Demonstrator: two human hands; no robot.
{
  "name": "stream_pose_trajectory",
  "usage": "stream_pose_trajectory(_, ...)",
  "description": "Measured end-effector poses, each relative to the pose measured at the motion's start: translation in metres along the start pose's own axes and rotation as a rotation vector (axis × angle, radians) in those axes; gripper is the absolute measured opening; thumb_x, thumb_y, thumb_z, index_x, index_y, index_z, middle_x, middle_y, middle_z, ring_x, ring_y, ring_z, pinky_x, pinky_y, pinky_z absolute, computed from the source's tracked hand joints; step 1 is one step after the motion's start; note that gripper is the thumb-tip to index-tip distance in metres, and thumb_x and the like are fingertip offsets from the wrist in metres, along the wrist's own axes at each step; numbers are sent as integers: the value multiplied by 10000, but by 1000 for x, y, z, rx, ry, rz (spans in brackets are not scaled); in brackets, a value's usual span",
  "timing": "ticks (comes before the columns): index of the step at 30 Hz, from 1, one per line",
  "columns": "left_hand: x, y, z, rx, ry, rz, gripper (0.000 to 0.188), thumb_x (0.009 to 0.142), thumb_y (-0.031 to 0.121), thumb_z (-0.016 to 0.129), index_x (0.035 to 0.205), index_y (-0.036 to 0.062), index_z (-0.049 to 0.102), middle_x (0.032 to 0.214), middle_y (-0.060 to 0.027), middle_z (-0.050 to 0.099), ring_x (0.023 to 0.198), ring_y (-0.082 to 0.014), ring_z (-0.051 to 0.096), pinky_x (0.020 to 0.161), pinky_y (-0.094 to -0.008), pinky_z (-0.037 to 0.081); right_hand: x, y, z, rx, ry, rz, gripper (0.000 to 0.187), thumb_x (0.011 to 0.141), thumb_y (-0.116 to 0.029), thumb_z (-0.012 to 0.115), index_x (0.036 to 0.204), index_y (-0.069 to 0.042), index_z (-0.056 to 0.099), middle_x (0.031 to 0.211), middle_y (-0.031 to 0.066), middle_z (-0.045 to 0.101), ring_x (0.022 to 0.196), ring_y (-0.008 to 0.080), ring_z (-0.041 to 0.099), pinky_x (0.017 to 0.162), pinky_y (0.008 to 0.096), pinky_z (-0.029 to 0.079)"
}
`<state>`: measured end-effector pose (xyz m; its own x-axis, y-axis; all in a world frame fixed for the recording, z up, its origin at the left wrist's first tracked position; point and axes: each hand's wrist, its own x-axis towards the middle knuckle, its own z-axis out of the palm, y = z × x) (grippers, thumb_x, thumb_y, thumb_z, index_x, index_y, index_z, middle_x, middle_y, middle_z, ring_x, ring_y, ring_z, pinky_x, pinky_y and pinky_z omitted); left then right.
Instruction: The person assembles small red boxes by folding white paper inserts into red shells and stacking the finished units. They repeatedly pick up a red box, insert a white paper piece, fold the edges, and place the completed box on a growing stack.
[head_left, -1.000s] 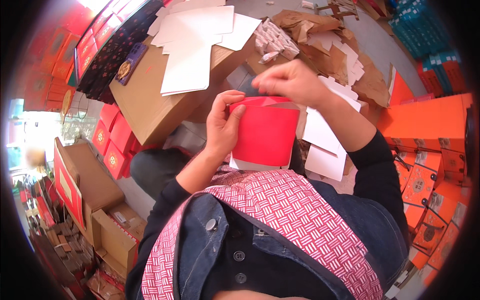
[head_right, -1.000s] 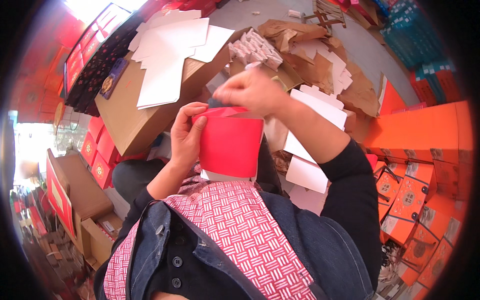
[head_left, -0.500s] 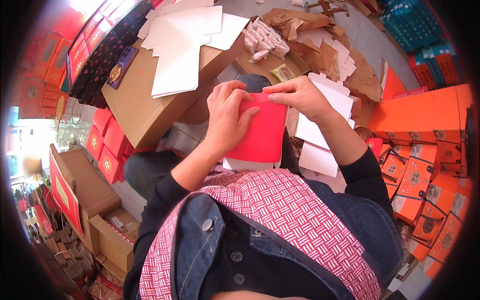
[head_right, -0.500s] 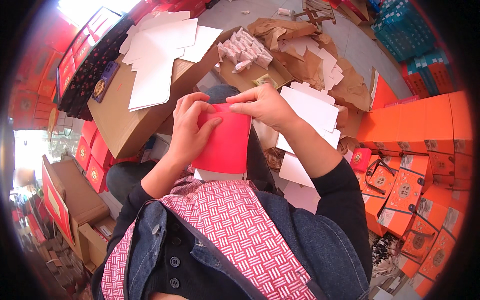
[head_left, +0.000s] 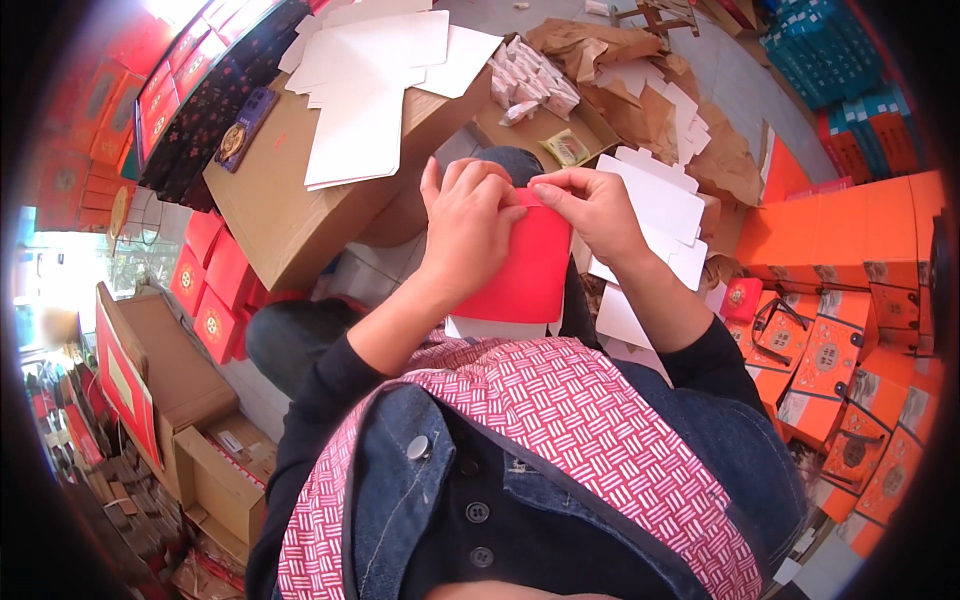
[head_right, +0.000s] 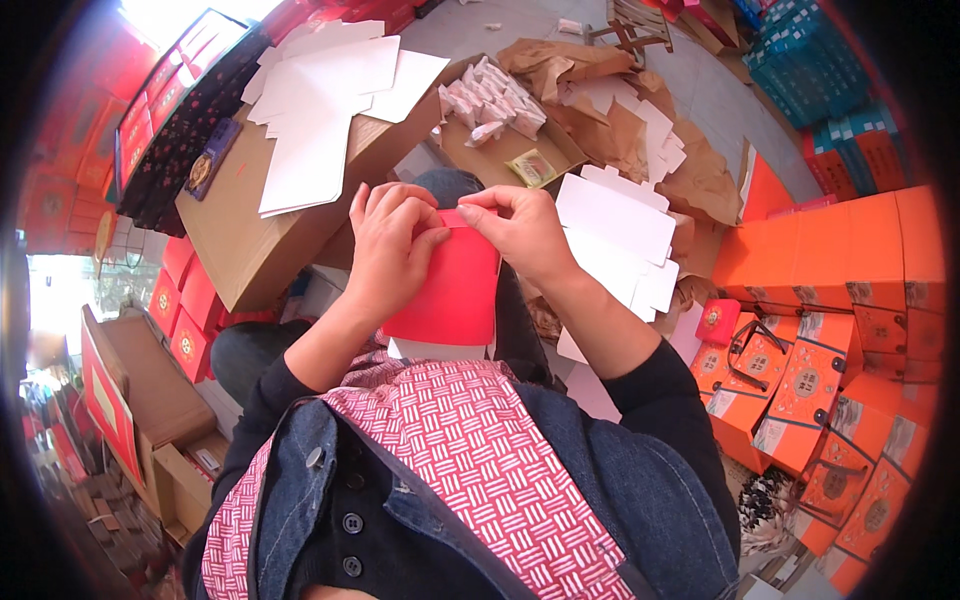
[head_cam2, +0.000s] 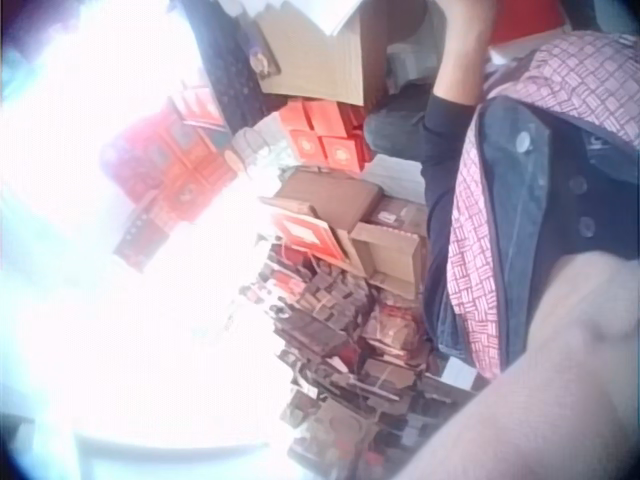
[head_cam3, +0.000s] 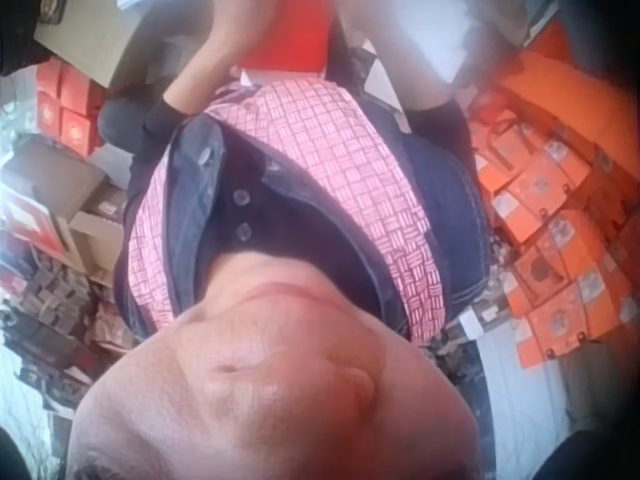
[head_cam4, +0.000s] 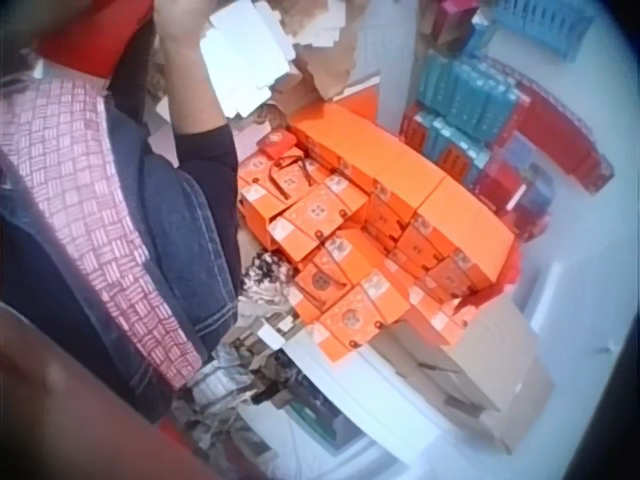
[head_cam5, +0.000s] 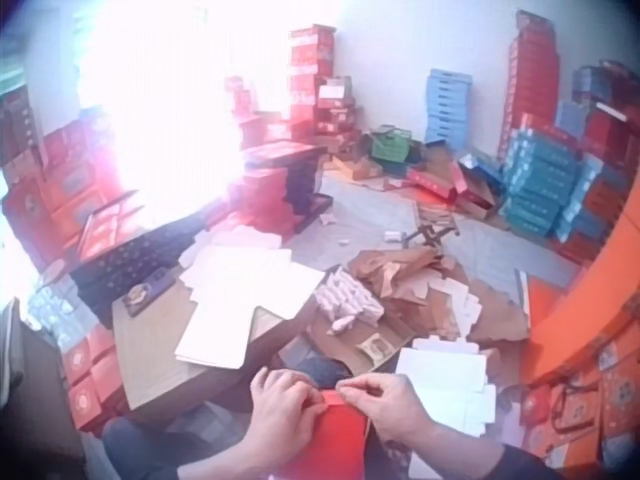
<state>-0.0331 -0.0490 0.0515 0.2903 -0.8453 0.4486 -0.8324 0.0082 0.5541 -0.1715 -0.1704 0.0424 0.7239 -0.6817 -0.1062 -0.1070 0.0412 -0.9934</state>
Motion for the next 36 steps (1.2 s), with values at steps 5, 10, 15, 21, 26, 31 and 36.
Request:
stream_pose_trajectory(5,6,3,5,-40,-105,14,128,748,115,688,814,64,590,969,-56,561,1049,-278,505,1045,-598,231,5,1,2,-70,-27,-5,170,882,-111,653,918,46,706,830,63,694,771,65,602,686,211,491)
stream_pose_trajectory(10,6,1,6,-120,-138,-56,144,748,120,686,833,58,588,974,-58,550,1068,-287,495,1038,-576,255,-11,13,2,229,88,-69,169,916,-75,610,995,59,676,912,87,686,841,98,621,738,226,516)
stream_pose_trajectory(15,9,7,9,-113,-137,16,129,744,101,680,822,55,588,977,-69,546,1066,-292,490,1029,-544,277,-12,18,-4,288,65,-42,174,919,-64,606,1024,63,660,943,97,682,860,119,634,772,240,531)
stream_pose_trajectory(21,12,11,14,-203,-112,-20,108,733,44,663,791,42,573,967,-90,570,999,-295,511,905,-398,363,-9,10,-7,262,-1,-10,147,887,-47,642,988,55,673,940,85,680,871,114,619,800,229,500)
stream_pose_trajectory(26,8,14,14,-186,-75,-87,114,732,28,658,798,35,565,940,-97,580,973,-300,525,886,-402,373,-22,9,-5,49,-122,-208,173,904,-29,606,1060,38,641,1156,117,614,1063,169,573,962,306,450)
stream_pose_trajectory(31,10,7,-8,-2,78,102,209,695,24,699,852,46,562,988,-107,606,991,-313,542,889,-400,379,-36,17,8,160,-34,-235,292,923,-1,560,1212,25,537,1275,128,537,1151,183,529,994,300,425)
stream_pose_trajectory(36,-39,-35,-12,-899,-76,-488,438,835,152,729,1198,58,503,1088,-41,564,1015,-127,534,855,-269,467,-40,35,14,-294,86,-435,461,970,-71,477,1403,27,355,1366,194,487,1262,288,482,1055,334,367)
